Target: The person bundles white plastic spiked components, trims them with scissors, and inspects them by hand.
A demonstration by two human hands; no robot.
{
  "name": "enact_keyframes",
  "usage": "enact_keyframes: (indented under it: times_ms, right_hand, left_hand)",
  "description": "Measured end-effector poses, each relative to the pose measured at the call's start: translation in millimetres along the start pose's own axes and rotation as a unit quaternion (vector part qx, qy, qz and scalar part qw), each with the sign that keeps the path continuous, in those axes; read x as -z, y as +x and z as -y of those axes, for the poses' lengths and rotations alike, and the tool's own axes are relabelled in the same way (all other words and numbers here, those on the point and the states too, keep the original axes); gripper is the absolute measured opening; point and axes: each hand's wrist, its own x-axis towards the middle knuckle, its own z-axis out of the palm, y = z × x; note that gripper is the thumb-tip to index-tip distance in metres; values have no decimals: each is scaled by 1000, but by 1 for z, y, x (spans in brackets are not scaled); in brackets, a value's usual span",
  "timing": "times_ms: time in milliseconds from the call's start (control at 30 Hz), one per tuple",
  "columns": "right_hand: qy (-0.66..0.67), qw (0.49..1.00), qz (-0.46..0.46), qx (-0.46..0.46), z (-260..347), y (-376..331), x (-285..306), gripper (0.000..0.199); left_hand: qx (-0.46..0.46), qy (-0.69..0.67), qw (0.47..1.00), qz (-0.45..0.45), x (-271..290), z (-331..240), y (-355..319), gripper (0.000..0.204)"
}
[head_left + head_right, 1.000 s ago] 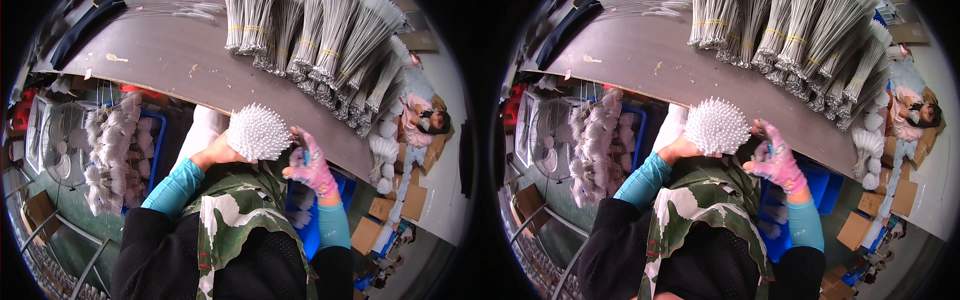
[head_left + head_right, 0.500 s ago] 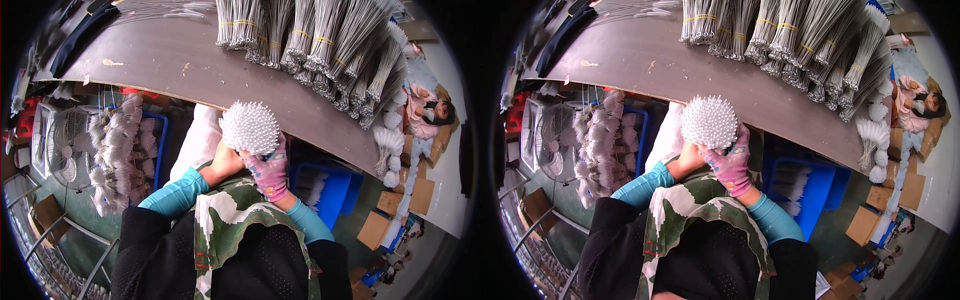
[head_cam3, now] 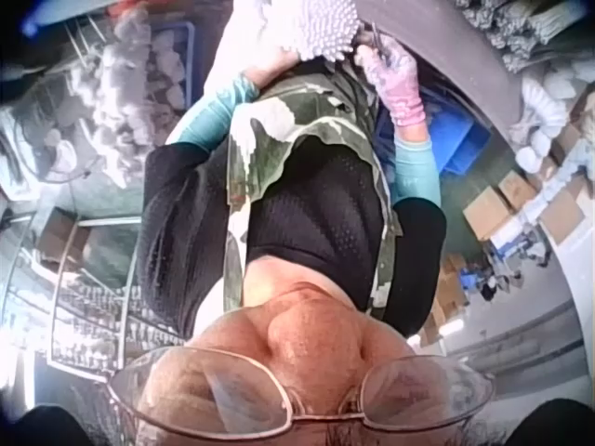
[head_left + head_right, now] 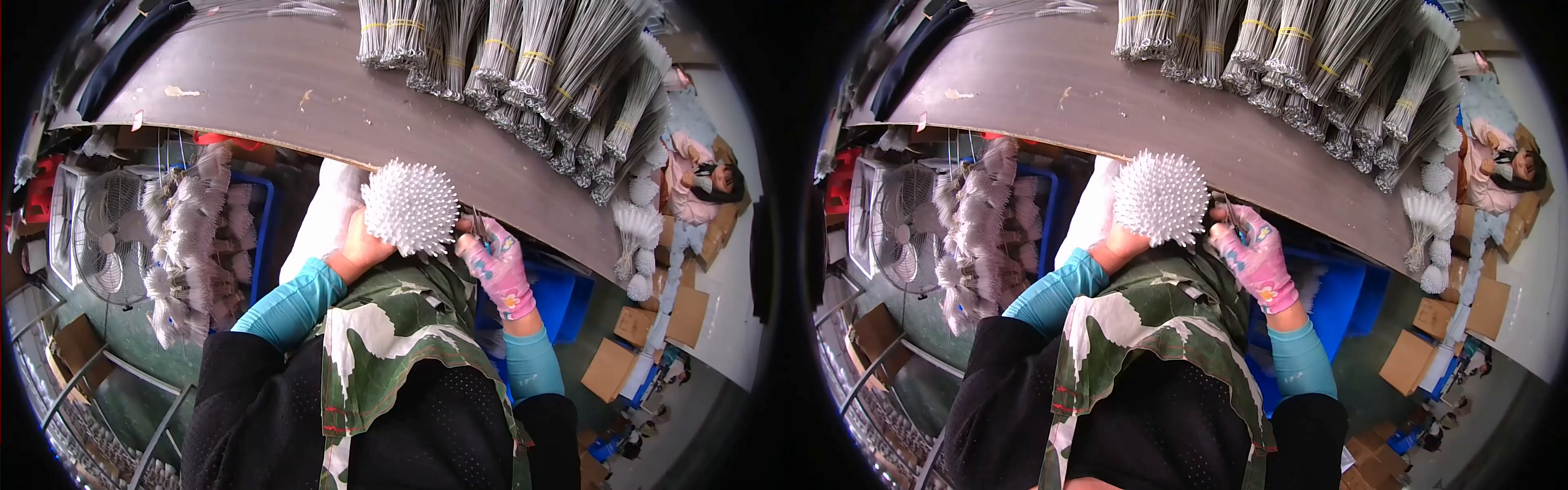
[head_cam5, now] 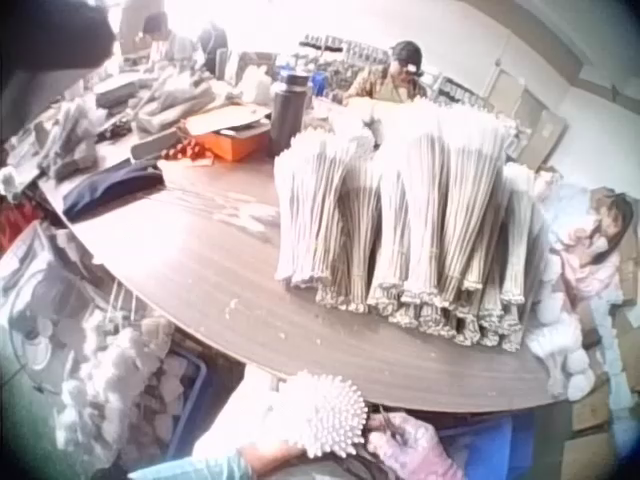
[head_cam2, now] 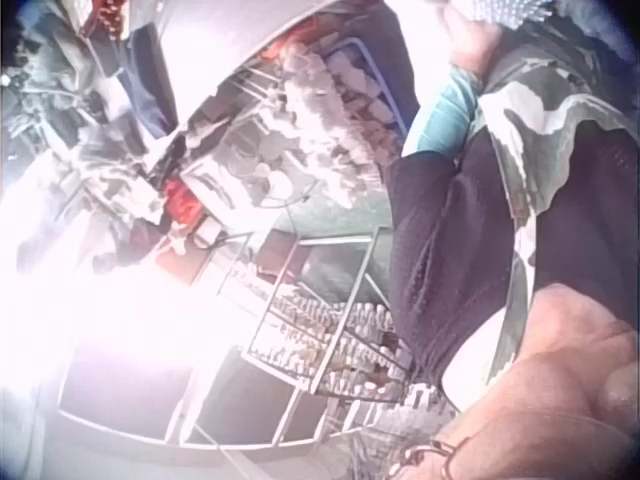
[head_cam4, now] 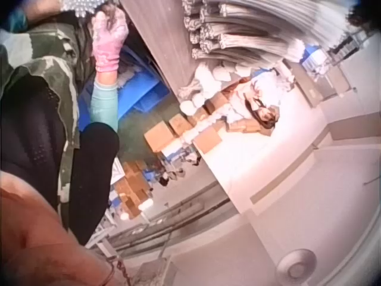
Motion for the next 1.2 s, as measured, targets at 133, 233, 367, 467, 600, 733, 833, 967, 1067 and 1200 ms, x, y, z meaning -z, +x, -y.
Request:
enact_keyframes:
  times_ms: [133,233,367,467,600,733,833,967,1067,1200]
  right_hand:
    - [42,991,19,-128,14,-6,7,19]
    - [38,995,-9,-88,16,-6,3,17]
    - [26,997,4,-66,17,-6,0,19]
    - [3,998,35,-59,22,-9,2,29]
    - [12,991,92,-93,34,-14,9,49]
    - [-30,983,131,-126,48,-11,13,55]
    - [-76,978,142,-134,56,-7,13,46]
    - [-104,976,136,-132,63,2,13,36]
    - [-193,965,141,-112,67,11,15,33]
    - [-321,929,159,-93,80,23,14,34]
  left_hand:
    - [-1,0,1000,-9,2,0,0,30]
    - [-10,9,1000,-27,3,0,0,28]
    - [-1,18,1000,-18,2,1,0,28]
    - [9,26,1000,-8,1,2,-1,28]
    - [21,-3,1000,-9,2,1,-2,29]
    - [41,-12,999,1,3,1,-2,29]
    - [45,0,999,7,0,2,-3,29]
    - [37,13,999,2,-5,8,-4,29]
    - [31,16,999,-5,-8,11,-5,30]
    - [37,11,999,-6,-10,12,-6,31]
